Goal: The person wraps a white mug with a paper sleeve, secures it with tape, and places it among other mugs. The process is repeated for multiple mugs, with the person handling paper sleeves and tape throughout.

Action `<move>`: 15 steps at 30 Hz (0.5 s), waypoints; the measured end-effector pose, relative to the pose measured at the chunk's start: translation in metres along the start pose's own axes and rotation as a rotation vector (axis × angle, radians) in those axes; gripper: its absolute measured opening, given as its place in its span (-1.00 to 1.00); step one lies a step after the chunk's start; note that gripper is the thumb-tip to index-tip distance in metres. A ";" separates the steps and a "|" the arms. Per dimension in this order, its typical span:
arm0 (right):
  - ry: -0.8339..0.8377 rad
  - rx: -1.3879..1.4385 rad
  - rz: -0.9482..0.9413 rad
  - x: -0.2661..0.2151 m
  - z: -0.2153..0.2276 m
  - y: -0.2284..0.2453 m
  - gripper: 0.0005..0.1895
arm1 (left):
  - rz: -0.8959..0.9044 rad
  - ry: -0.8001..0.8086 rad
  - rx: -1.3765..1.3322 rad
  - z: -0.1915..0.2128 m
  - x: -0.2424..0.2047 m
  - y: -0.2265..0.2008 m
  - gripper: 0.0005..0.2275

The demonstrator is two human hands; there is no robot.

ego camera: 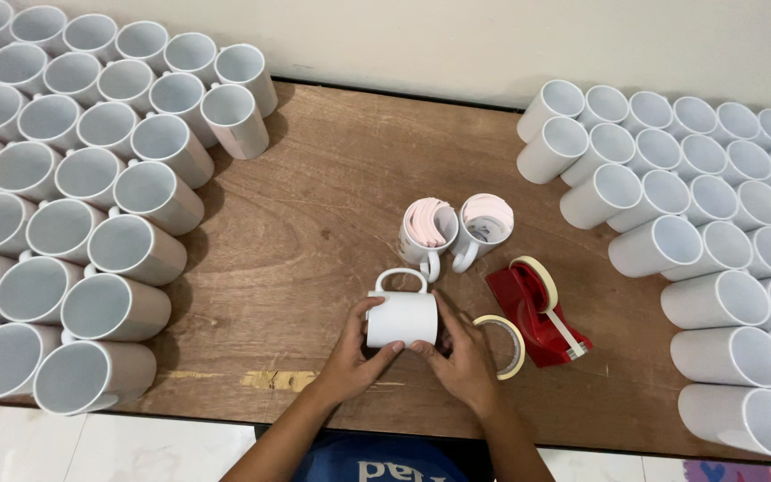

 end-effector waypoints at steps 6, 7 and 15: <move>0.063 0.072 -0.156 -0.001 0.006 0.009 -0.07 | 0.015 -0.047 -0.020 -0.003 0.000 0.003 -0.46; 0.065 0.071 -0.154 -0.002 0.007 0.006 -0.07 | 0.015 -0.050 -0.020 -0.003 -0.002 0.005 -0.46; -0.344 0.157 -0.121 0.028 0.054 0.023 -0.78 | 0.007 -0.105 -0.015 -0.002 0.000 0.014 -0.48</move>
Point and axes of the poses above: each hand's wrist, its own x-axis towards the middle knuckle, its own z-axis out of the back of the hand, y = z × x, the point moved 1 cm from there along x, towards the middle knuckle, and after that the axes turned 6 degrees about y, right-handed, at the moved point
